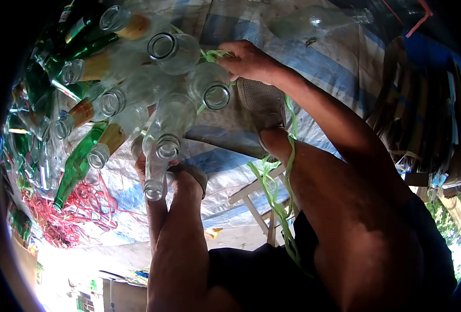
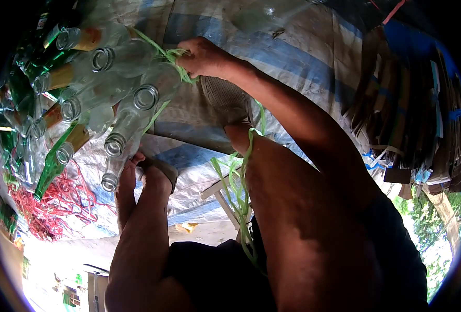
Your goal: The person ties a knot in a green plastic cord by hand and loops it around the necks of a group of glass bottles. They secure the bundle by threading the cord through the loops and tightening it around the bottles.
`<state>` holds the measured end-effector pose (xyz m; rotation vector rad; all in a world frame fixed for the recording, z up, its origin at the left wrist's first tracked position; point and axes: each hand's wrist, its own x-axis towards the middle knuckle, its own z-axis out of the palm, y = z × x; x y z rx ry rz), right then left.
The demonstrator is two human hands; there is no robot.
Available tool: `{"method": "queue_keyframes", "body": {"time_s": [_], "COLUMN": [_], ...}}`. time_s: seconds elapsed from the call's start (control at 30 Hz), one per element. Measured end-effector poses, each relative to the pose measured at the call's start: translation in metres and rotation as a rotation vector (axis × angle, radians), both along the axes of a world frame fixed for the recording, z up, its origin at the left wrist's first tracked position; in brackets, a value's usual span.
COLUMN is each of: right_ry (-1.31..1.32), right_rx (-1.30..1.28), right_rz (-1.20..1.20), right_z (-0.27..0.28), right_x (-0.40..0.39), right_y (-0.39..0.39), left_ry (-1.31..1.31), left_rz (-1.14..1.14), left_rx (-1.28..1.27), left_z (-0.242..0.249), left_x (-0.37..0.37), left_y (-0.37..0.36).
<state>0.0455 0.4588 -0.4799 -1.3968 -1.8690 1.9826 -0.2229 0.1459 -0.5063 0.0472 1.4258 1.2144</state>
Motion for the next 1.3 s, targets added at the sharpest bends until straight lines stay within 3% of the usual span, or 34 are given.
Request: {"method": "queue_keyframes", "body": {"time_s": [0.2,0.47,0.7,0.8,0.97,1.0,1.1,1.2,1.3], "right_ry": [0.078,-0.023,-0.117,-0.182,-0.217,-0.321,-0.427,-0.526,-0.580], "right_rx": [-0.242,-0.248,0.112,0.776,0.841,1.107,0.978,1.150,1.181], "right_rz": [-0.033,0.069,0.106,0.368,0.425,0.686,0.585,0.818,0.871], "right_z": [0.006,0.017,0.006,-0.018,-0.015,-0.014,-0.015,-0.008,0.005], "right_x": [0.011,0.010,0.012,0.021,0.027,0.030,0.029,0.031,0.032], "right_y": [-0.007,-0.019,-0.030,-0.042,-0.049,-0.048,-0.051,-0.046,-0.045], "left_ry": [0.090,0.116,0.101,0.075,0.040,0.067,-0.027,-0.007,0.082], "left_rz": [-0.218,-0.227,-0.126,-0.122,-0.080,-0.039,0.037,0.058,0.062], "left_rx": [0.028,-0.035,-0.029,-0.010,-0.012,-0.037,0.016,0.034,0.011], "left_z": [-0.008,-0.020,-0.032,-0.040,-0.052,-0.053,-0.056,-0.066,-0.059], "left_x": [-0.011,-0.014,-0.010,-0.016,-0.019,-0.016,-0.018,-0.022,-0.016], "left_y": [-0.013,-0.022,-0.025,-0.033,-0.041,-0.038,-0.037,-0.044,-0.039]}}
